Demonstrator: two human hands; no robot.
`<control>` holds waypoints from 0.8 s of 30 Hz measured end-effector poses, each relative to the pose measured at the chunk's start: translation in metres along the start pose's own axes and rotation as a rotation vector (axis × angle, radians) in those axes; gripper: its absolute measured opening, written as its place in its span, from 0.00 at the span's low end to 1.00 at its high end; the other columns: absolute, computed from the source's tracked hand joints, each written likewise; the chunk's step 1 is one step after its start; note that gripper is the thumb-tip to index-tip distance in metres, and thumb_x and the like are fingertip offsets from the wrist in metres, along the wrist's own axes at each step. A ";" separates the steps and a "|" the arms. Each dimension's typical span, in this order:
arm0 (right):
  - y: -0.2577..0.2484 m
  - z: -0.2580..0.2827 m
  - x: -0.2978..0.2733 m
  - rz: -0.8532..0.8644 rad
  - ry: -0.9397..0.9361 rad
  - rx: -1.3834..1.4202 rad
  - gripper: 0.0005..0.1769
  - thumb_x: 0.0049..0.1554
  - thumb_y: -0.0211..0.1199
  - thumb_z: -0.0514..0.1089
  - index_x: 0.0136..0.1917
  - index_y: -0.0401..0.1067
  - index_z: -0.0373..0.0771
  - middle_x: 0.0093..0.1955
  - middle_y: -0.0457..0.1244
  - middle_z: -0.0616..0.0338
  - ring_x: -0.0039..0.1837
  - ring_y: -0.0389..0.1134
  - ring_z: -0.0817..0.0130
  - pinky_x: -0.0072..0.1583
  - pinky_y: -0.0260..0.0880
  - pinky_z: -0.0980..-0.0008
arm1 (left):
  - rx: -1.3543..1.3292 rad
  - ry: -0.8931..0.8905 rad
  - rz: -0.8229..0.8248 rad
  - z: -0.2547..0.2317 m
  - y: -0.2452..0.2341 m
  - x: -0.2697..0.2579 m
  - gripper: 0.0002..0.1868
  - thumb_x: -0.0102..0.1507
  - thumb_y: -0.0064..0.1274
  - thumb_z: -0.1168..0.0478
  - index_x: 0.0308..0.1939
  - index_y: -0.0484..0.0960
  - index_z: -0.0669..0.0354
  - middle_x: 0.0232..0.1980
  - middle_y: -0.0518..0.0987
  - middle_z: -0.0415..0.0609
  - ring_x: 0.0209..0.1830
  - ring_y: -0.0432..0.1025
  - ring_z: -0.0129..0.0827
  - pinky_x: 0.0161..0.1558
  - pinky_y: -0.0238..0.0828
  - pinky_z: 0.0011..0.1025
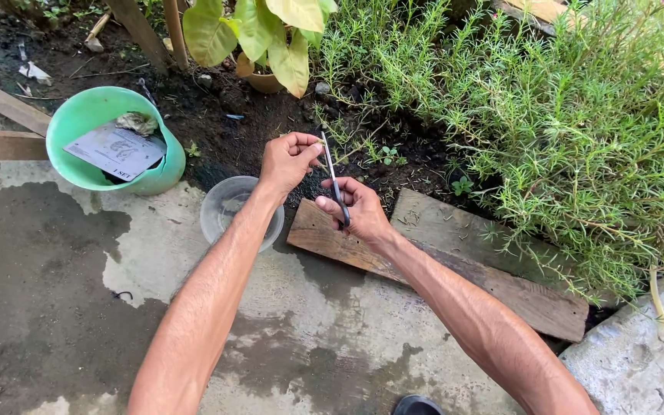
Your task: Pruning small plant stems with a pair of scissors and collecting the cuttings in a plastic bowl.
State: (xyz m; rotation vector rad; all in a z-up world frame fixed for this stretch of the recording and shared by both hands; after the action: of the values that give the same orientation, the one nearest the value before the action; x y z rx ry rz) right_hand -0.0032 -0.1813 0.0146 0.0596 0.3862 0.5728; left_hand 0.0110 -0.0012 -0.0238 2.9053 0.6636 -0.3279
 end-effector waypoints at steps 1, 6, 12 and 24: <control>0.000 0.000 0.000 0.000 -0.003 -0.002 0.27 0.51 0.78 0.43 0.61 0.73 0.35 0.28 0.64 0.55 0.27 0.68 0.70 0.23 0.62 0.83 | -0.001 0.003 0.000 -0.003 0.000 -0.001 0.09 0.60 0.63 0.64 0.44 0.86 0.57 0.33 0.85 0.47 0.28 0.78 0.20 0.29 0.79 0.15; -0.004 0.004 -0.004 -0.019 -0.008 0.019 0.25 0.53 0.76 0.45 0.61 0.73 0.35 0.31 0.65 0.55 0.28 0.68 0.73 0.23 0.62 0.82 | 0.010 -0.004 -0.008 -0.015 0.002 -0.006 0.09 0.60 0.62 0.63 0.44 0.86 0.56 0.33 0.85 0.45 0.28 0.77 0.18 0.28 0.77 0.13; -0.008 0.005 -0.008 -0.004 -0.039 0.015 0.26 0.54 0.76 0.45 0.62 0.72 0.36 0.33 0.66 0.56 0.29 0.68 0.74 0.24 0.62 0.83 | 0.016 0.025 -0.010 -0.031 0.001 -0.017 0.08 0.60 0.63 0.64 0.43 0.86 0.57 0.32 0.85 0.47 0.26 0.77 0.20 0.27 0.77 0.14; 0.016 0.029 -0.033 0.052 -0.048 -0.055 0.27 0.51 0.77 0.47 0.61 0.74 0.37 0.34 0.64 0.52 0.31 0.70 0.66 0.24 0.64 0.81 | 0.098 0.116 -0.056 -0.056 -0.029 -0.043 0.08 0.59 0.62 0.65 0.42 0.87 0.55 0.31 0.85 0.47 0.25 0.76 0.19 0.25 0.75 0.14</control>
State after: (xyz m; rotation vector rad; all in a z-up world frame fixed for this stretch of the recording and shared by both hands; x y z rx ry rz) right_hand -0.0263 -0.1839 0.0558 0.0302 0.3229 0.6318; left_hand -0.0292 0.0176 0.0376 3.0224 0.7683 -0.2051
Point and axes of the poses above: each hand's wrist, its own x-axis towards the middle knuckle, its own y-axis out of the palm, z = x × y, the point moved 3 cm from there along x, towards the middle knuckle
